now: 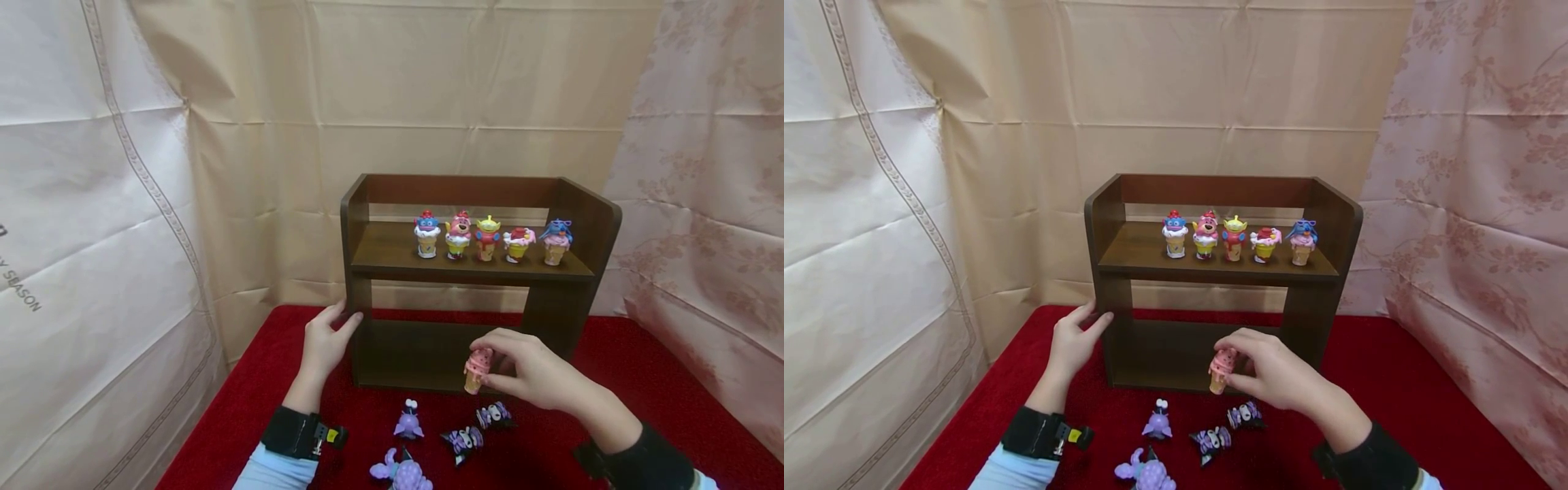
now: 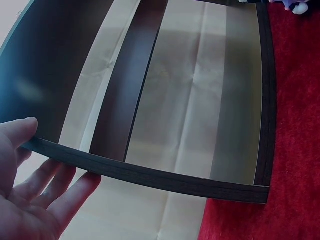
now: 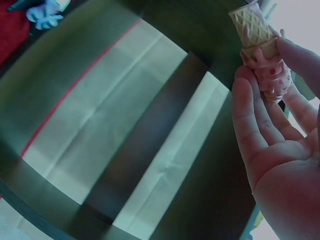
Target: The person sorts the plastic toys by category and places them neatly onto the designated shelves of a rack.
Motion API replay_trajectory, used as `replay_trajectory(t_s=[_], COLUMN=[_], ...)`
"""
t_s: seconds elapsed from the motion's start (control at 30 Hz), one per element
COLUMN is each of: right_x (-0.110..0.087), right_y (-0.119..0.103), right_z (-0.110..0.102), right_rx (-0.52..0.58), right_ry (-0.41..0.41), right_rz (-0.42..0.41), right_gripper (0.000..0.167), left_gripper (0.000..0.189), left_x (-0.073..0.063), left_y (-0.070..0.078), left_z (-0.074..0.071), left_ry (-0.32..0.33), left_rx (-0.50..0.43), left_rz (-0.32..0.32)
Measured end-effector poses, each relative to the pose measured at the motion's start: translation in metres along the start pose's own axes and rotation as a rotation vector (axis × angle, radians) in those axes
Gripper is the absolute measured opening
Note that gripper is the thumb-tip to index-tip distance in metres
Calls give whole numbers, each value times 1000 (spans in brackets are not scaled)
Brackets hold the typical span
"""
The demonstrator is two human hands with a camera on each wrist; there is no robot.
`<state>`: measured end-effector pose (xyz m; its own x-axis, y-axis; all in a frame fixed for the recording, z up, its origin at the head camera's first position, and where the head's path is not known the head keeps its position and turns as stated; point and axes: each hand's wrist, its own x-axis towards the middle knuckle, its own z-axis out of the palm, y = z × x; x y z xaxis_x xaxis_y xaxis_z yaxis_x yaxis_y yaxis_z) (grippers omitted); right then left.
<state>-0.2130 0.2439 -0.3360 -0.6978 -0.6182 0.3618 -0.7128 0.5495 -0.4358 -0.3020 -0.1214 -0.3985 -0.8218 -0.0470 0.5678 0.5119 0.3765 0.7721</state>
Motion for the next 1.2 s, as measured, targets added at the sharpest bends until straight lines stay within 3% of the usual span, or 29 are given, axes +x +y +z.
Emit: replay_trajectory(t_s=[0.33,0.73,1.2], right_x=[11,21,36], right_y=[-10,-17,-30], right_z=[-16,-28,-44], right_rx=[-115,-167,-196], right_ry=[148,222,304], right_rz=[-153,-239,-199], right_gripper=[53,55,54], left_gripper=[47,45,47], left_x=[-1,0,-1], left_y=[0,-1,-1], left_z=[0,0,0], left_ry=[16,6,9], left_rx=[25,17,33], left_rz=[0,-5,-10])
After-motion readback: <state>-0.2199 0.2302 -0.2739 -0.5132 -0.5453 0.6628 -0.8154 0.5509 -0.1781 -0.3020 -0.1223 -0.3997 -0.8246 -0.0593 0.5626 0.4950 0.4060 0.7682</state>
